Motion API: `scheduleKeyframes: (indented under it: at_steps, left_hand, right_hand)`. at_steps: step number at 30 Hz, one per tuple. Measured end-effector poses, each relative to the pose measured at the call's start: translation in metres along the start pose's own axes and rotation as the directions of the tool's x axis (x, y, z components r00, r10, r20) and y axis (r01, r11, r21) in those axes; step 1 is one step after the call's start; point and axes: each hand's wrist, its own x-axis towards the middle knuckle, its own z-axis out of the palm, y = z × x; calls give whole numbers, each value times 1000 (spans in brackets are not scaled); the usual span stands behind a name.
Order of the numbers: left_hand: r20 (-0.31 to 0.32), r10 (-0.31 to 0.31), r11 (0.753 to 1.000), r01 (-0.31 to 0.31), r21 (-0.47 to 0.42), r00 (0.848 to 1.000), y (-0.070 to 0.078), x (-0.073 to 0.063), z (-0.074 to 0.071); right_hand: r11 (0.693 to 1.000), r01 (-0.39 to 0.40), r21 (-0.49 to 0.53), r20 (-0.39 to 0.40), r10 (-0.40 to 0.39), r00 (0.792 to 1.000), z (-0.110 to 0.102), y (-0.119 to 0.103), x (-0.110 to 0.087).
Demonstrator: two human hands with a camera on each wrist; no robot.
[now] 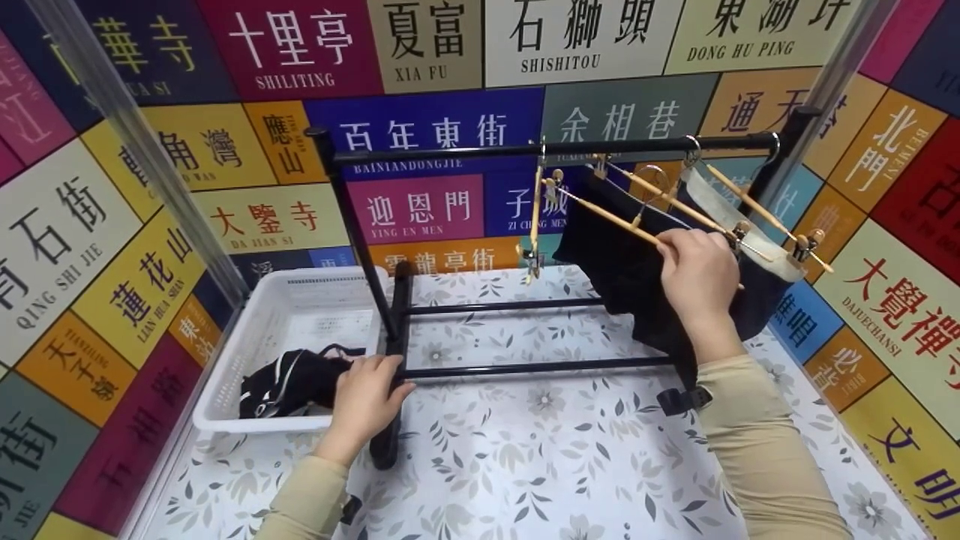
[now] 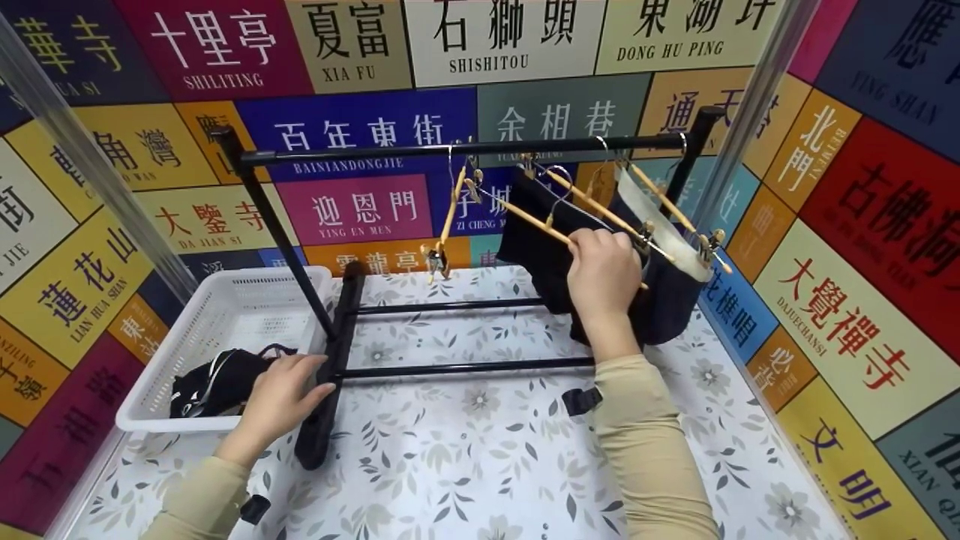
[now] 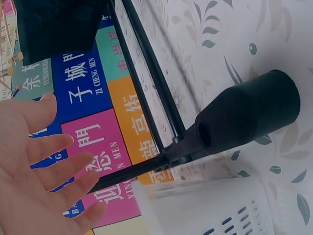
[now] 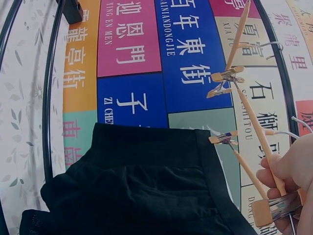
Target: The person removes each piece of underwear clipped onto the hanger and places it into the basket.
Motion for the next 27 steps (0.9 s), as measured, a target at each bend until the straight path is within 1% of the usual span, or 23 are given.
scheduleKeyframes:
  at_steps: [5, 14, 17, 23, 27]
  left_hand:
    - [13, 14, 1000, -14, 9, 1000, 3, 0, 3]
    - [77, -15, 1000, 16, -22, 997, 11, -1, 6]
    - [77, -10, 1000, 11, -22, 997, 12, -1, 8]
    - [79, -4, 1000, 5, -17, 997, 15, -3, 15]
    - [86, 2, 1000, -1, -14, 996, 18, -4, 18]
  right_hand:
    - [1000, 0, -9, 14, 0, 1000, -1, -2, 5]
    - [1000, 8, -4, -7, -8, 1000, -5, -5, 15]
    - [1000, 6, -2, -7, -6, 1000, -6, -6, 18]
    - [1000, 28, 2, -17, -28, 999, -6, -9, 25]
    - [1000, 16, -2, -10, -16, 1000, -6, -12, 29]
